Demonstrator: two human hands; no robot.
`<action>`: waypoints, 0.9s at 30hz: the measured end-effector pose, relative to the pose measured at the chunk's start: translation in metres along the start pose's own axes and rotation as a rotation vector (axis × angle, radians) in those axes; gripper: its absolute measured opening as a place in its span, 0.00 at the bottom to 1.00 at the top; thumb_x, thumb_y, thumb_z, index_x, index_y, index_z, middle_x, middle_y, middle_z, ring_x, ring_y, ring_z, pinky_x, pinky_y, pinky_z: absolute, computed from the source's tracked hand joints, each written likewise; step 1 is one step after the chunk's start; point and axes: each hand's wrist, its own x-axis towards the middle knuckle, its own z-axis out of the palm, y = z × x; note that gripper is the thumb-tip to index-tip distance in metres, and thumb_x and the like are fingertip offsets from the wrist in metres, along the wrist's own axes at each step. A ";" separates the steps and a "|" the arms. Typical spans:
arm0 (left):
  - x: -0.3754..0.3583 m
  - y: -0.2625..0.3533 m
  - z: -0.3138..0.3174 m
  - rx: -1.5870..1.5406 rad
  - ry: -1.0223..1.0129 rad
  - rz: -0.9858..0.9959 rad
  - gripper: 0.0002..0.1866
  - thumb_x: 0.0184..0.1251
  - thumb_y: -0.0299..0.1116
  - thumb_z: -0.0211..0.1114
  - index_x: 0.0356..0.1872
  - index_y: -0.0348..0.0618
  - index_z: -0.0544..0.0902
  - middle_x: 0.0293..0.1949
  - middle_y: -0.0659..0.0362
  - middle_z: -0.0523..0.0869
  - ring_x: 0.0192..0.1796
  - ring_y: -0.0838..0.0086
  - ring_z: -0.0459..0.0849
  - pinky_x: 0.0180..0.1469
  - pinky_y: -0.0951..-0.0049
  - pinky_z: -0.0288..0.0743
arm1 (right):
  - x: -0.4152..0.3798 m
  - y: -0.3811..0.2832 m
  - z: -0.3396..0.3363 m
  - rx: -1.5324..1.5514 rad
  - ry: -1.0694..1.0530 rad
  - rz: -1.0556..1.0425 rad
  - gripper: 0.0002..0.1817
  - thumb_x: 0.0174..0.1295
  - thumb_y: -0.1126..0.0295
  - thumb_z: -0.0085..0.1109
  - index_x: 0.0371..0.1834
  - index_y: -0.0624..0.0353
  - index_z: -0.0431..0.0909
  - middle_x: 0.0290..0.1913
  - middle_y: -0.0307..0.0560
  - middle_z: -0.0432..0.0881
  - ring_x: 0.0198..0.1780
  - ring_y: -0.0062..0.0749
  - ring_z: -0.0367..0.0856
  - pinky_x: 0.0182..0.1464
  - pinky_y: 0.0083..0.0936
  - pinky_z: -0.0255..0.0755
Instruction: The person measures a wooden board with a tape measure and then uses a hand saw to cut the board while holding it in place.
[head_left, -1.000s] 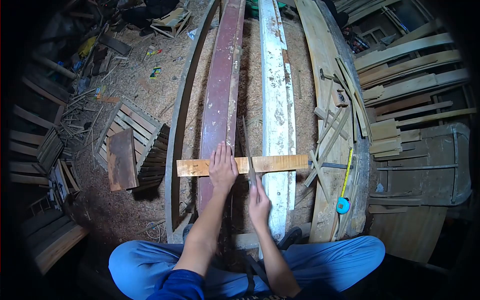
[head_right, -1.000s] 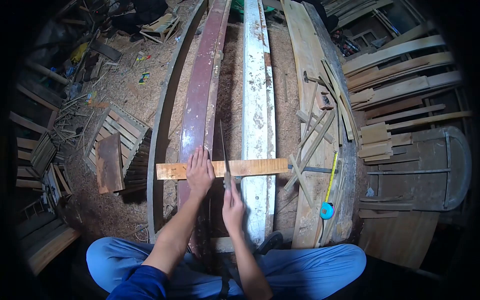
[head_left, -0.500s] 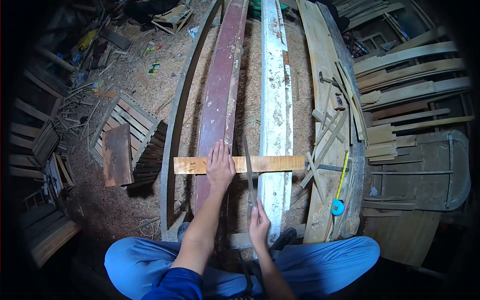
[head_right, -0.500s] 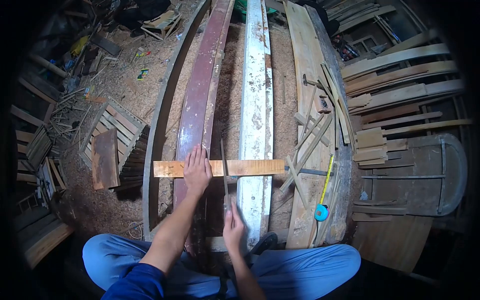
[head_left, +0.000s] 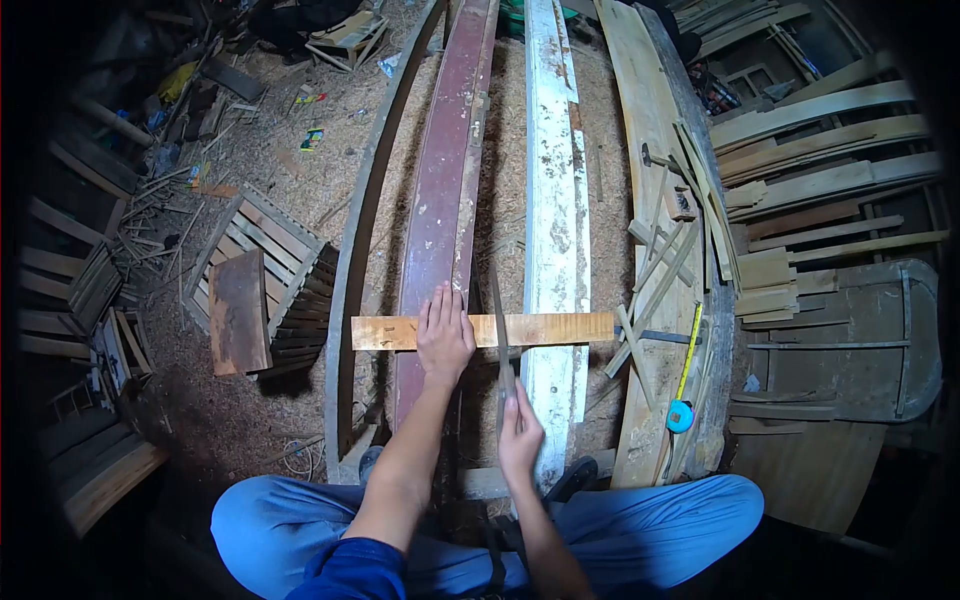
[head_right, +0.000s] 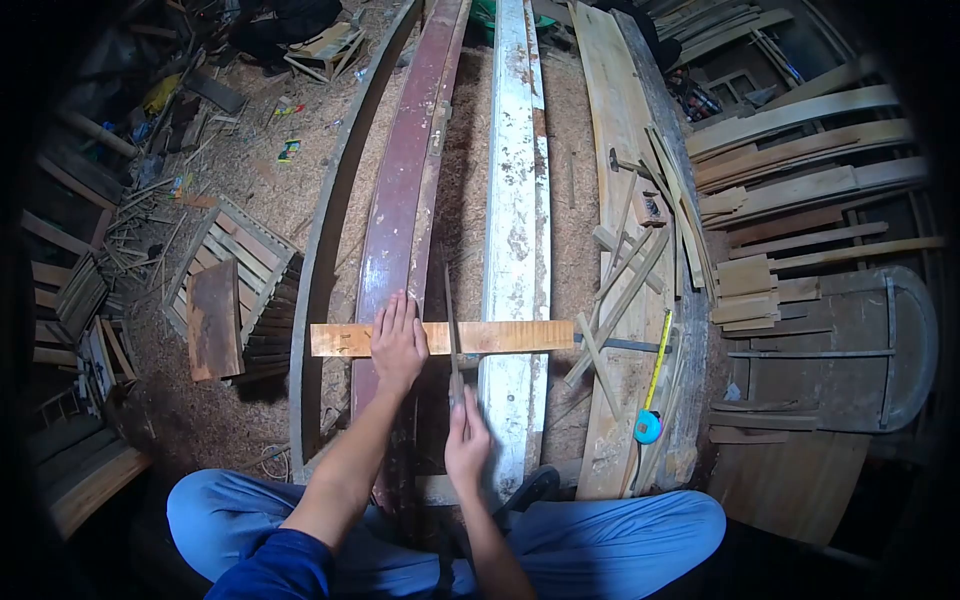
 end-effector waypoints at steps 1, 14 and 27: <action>-0.001 0.001 0.000 0.007 -0.016 0.000 0.26 0.79 0.39 0.53 0.72 0.38 0.81 0.77 0.50 0.78 0.80 0.63 0.73 0.85 0.56 0.58 | 0.014 -0.007 0.006 0.004 0.002 0.003 0.25 0.84 0.67 0.54 0.76 0.74 0.74 0.70 0.62 0.83 0.71 0.35 0.81 0.74 0.30 0.70; -0.003 0.001 -0.002 -0.016 0.008 0.008 0.24 0.79 0.36 0.54 0.69 0.38 0.83 0.75 0.49 0.80 0.78 0.61 0.76 0.83 0.54 0.60 | 0.026 -0.012 0.007 -0.045 -0.045 0.035 0.25 0.86 0.66 0.52 0.77 0.74 0.72 0.71 0.64 0.82 0.72 0.36 0.80 0.73 0.30 0.71; -0.003 -0.001 0.000 0.009 -0.051 0.002 0.26 0.79 0.39 0.53 0.71 0.38 0.81 0.78 0.50 0.77 0.81 0.63 0.72 0.85 0.56 0.57 | 0.020 -0.026 0.008 -0.120 -0.048 0.074 0.25 0.85 0.64 0.53 0.75 0.71 0.75 0.67 0.61 0.86 0.70 0.36 0.83 0.70 0.30 0.73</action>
